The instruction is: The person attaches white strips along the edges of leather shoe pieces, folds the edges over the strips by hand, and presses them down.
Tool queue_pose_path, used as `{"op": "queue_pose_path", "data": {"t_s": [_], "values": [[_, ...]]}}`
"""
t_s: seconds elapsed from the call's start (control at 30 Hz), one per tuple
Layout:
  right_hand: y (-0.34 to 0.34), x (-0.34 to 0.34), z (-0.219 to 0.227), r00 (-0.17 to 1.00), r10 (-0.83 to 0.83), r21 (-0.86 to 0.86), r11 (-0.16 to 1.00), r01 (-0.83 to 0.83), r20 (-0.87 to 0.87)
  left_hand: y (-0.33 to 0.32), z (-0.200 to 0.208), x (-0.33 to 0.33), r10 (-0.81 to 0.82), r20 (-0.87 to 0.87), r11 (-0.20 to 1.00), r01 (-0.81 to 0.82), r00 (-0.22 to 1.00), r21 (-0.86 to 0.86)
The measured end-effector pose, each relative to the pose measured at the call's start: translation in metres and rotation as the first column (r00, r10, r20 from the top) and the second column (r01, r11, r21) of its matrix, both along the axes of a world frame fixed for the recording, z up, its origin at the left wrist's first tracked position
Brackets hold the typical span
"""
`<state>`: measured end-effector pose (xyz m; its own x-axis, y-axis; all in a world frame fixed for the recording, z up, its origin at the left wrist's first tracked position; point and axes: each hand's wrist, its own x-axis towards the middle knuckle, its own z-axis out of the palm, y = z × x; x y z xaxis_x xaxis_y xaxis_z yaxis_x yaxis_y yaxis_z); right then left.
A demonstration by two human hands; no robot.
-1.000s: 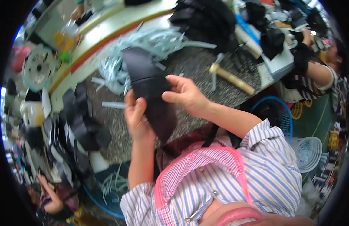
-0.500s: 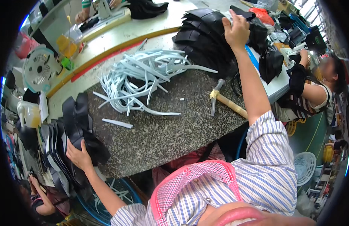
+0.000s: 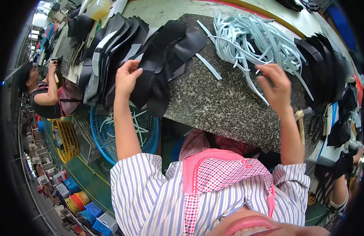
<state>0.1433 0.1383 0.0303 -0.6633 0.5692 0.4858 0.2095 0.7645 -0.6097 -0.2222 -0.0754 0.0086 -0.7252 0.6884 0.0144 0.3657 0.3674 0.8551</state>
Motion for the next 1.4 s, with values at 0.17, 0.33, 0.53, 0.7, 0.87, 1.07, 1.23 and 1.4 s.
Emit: {"op": "queue_pose_path", "data": {"t_s": [0.17,0.33,0.53,0.7,0.87,1.07,1.23,1.4], "values": [[-0.043,-0.094,0.0,0.98,0.19,0.346,0.917,-0.198,0.059,0.002,0.016,0.033,-0.114,-0.773,0.986,-0.026,0.624,-0.167],[-0.044,-0.195,-0.002,0.98,0.143,0.431,0.882,-0.191,0.14,-0.009,0.022,0.054,-0.053,-0.663,0.994,-0.022,0.746,-0.104],[-0.037,-0.244,-0.027,0.96,0.113,0.53,0.814,-0.237,0.256,0.005,0.027,0.006,-0.199,-0.219,0.977,0.176,0.955,-0.121],[-0.054,-0.202,0.015,0.971,0.218,0.72,0.659,-0.218,0.094,0.007,0.007,-0.02,-0.252,-0.263,0.967,0.252,0.931,-0.033],[-0.083,-0.127,0.056,0.97,0.215,0.771,0.634,-0.053,-0.111,0.016,0.026,-0.013,-0.251,-0.163,0.968,0.251,0.954,-0.02],[-0.065,-0.046,0.048,0.985,-0.052,0.759,0.631,0.162,-0.167,0.009,0.071,0.104,-0.709,-0.196,0.696,0.717,0.677,-0.041],[-0.04,-0.021,0.043,0.947,0.033,0.71,0.67,0.216,-0.32,0.032,0.035,0.103,-0.59,0.198,0.806,0.582,0.783,0.103],[-0.056,0.0,0.058,0.974,-0.017,0.68,0.713,0.169,-0.224,0.03,0.065,0.171,-0.659,-0.308,0.715,0.698,0.686,0.024]]}}
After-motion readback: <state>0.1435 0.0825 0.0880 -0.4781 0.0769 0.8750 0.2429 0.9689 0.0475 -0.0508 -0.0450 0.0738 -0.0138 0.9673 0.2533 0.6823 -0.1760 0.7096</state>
